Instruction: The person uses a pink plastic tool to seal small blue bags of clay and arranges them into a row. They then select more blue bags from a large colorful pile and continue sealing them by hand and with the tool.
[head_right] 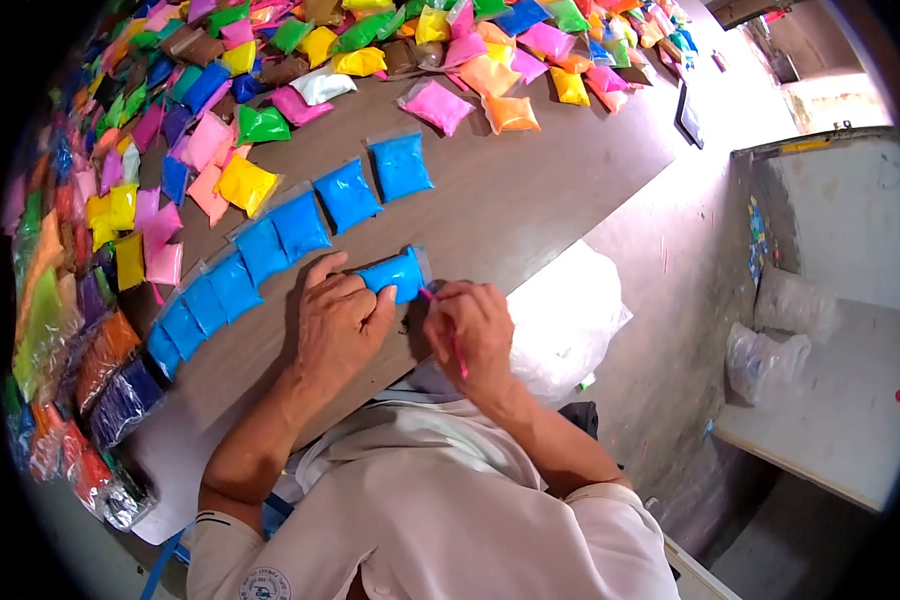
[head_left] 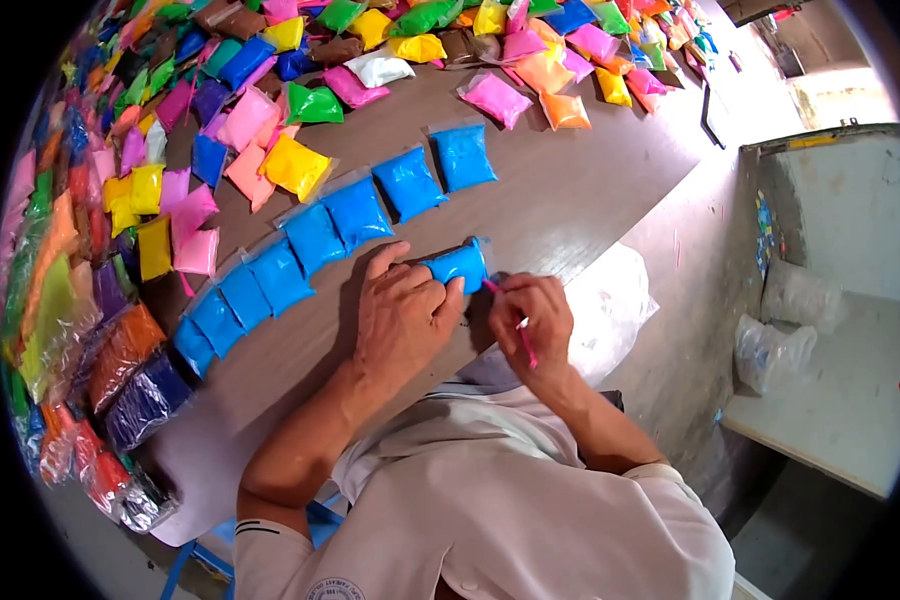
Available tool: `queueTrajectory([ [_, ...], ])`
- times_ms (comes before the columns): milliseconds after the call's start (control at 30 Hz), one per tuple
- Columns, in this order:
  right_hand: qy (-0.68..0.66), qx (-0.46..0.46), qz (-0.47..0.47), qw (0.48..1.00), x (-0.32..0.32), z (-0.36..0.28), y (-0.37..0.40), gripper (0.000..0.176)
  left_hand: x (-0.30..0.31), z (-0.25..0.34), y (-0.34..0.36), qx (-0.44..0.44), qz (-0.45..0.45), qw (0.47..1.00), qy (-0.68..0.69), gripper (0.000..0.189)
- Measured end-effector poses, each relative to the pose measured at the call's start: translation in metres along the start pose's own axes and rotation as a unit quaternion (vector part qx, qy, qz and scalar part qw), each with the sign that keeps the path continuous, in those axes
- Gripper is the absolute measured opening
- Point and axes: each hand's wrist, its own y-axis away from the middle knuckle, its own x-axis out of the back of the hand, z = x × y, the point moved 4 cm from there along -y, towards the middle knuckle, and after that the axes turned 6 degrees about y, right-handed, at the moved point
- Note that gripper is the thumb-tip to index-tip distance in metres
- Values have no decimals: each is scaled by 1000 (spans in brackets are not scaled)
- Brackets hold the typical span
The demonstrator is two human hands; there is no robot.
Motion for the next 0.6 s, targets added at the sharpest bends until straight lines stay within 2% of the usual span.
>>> queueTrajectory([
  [100, 18, -66, -3, 998, 8, 20, -10, 28, 1, 1, 3, 3, -4, 1000, 1, 36],
  [200, -126, -157, -55, 978, 12, 20, -16, 9, 0, 0, -1, -1, 4, 1000, 3, 35],
  [267, -171, -215, -77, 958, 17, 24, -21, 10, 0, 0, 0, 3, 5, 1000, 5, 35],
  [600, -214, -238, -127, 939, 19, 37, -32, 11, -1, 0, 0, 7, -8, 1000, -2, 34],
])
